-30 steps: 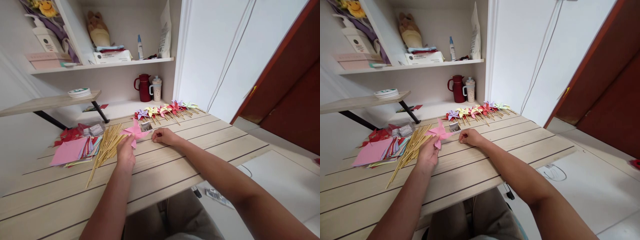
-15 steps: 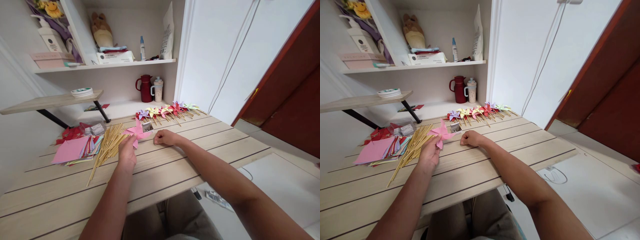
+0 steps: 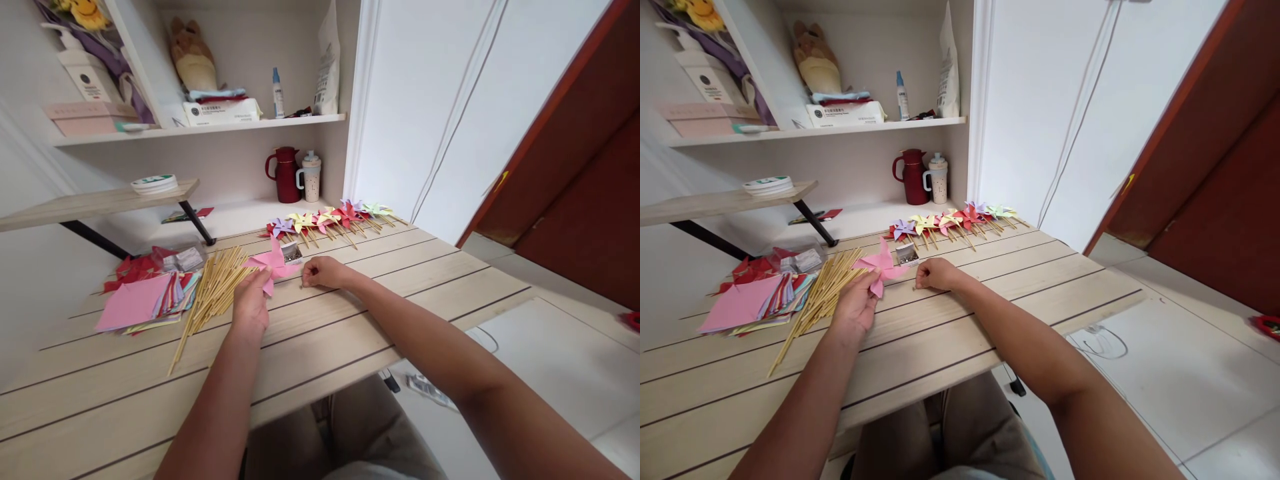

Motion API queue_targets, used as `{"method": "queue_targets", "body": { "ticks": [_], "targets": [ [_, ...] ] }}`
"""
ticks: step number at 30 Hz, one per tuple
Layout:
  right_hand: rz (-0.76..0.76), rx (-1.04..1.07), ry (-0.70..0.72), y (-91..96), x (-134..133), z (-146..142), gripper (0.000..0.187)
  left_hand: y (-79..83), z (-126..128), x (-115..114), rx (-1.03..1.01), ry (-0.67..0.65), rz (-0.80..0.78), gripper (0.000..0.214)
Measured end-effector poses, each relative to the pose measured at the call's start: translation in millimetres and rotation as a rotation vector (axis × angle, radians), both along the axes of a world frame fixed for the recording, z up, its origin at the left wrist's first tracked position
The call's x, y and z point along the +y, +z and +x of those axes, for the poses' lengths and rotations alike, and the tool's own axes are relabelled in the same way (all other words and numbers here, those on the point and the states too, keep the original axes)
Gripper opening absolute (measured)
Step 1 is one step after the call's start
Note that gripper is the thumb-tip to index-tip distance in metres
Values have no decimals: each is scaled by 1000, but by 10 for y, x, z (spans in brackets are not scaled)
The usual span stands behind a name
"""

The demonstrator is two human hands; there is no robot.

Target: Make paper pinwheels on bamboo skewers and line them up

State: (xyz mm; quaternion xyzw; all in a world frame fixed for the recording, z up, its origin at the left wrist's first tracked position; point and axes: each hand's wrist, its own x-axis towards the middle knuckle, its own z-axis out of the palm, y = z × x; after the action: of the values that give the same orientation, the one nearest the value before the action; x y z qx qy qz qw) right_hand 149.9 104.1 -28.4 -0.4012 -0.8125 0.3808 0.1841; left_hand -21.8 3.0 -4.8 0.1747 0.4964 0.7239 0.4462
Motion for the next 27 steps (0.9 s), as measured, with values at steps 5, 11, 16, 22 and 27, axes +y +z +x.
{"method": "queue_targets", "body": {
  "ticks": [5, 11, 16, 22, 27],
  "targets": [
    [-8, 48, -19, -23, -11, 5, 5, 7, 4, -4, 15, -21, -1, 24],
    [-11, 73, -48, 2, -27, 27, 8, -23, -19, 10, 27, -28, 5, 26],
    [-27, 102, -9, 0, -28, 39, 12, -42, -32, 15, 47, -48, 19, 29],
    [-83, 143, 58, -47, -6, 43, 15, -36, -6, 17, 33, -14, 13, 24],
    [-128, 152, 79, -49, 2, 46, 12, -44, -5, 20, 21, -9, 15, 23]
  ]
}}
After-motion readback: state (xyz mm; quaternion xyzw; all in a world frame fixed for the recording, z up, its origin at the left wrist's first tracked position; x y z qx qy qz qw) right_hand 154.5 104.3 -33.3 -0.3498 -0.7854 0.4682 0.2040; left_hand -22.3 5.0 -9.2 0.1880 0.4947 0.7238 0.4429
